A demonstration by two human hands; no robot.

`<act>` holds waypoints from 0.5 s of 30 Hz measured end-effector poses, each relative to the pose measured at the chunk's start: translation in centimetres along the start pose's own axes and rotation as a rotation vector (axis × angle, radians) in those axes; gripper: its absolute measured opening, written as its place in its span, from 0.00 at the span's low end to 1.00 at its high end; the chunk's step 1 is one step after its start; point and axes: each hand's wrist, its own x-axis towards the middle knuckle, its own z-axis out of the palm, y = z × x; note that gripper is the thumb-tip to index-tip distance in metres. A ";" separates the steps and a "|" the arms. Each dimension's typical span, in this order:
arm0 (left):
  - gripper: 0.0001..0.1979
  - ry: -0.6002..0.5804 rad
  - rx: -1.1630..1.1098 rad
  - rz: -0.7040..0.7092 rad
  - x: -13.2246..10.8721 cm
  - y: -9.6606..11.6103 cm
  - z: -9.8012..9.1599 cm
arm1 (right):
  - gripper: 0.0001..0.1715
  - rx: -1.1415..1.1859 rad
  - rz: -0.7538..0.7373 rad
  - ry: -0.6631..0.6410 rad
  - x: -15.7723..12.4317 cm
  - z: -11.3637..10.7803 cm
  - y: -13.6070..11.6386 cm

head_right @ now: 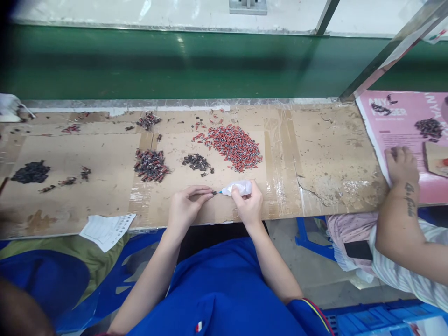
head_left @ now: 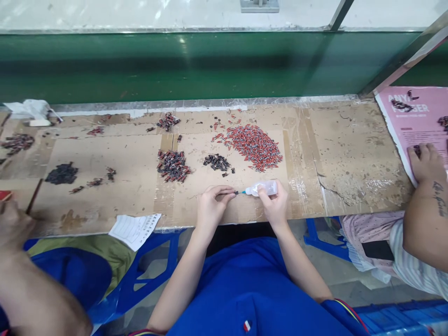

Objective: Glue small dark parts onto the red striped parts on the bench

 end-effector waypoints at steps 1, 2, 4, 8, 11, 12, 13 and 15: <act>0.05 -0.003 -0.011 0.007 0.0 -0.1 0.0 | 0.14 -0.028 -0.008 0.004 0.0 -0.3 0.0; 0.06 -0.009 -0.024 0.015 0.0 -0.3 -0.1 | 0.15 -0.075 -0.024 0.002 0.1 -0.7 0.0; 0.08 -0.022 -0.045 0.036 0.1 -0.5 -0.2 | 0.17 -0.231 -0.089 0.007 0.6 -1.6 -0.3; 0.10 -0.034 -0.046 0.073 0.2 -0.7 -0.2 | 0.28 -0.580 -0.331 0.135 2.2 -2.8 -1.3; 0.11 -0.030 -0.041 0.098 0.2 -0.9 -0.1 | 0.18 -0.667 -0.482 0.106 3.8 -2.0 -2.3; 0.11 -0.026 -0.044 0.109 0.2 -1.0 0.0 | 0.14 -0.678 -0.504 0.061 4.3 -1.4 -2.6; 0.11 -0.022 -0.052 0.118 0.2 -1.1 0.0 | 0.11 -0.692 -0.514 0.008 4.8 -0.7 -2.7; 0.10 -0.015 -0.083 0.125 0.2 -1.3 0.1 | 0.10 -0.732 -0.494 -0.086 5.8 0.7 -2.6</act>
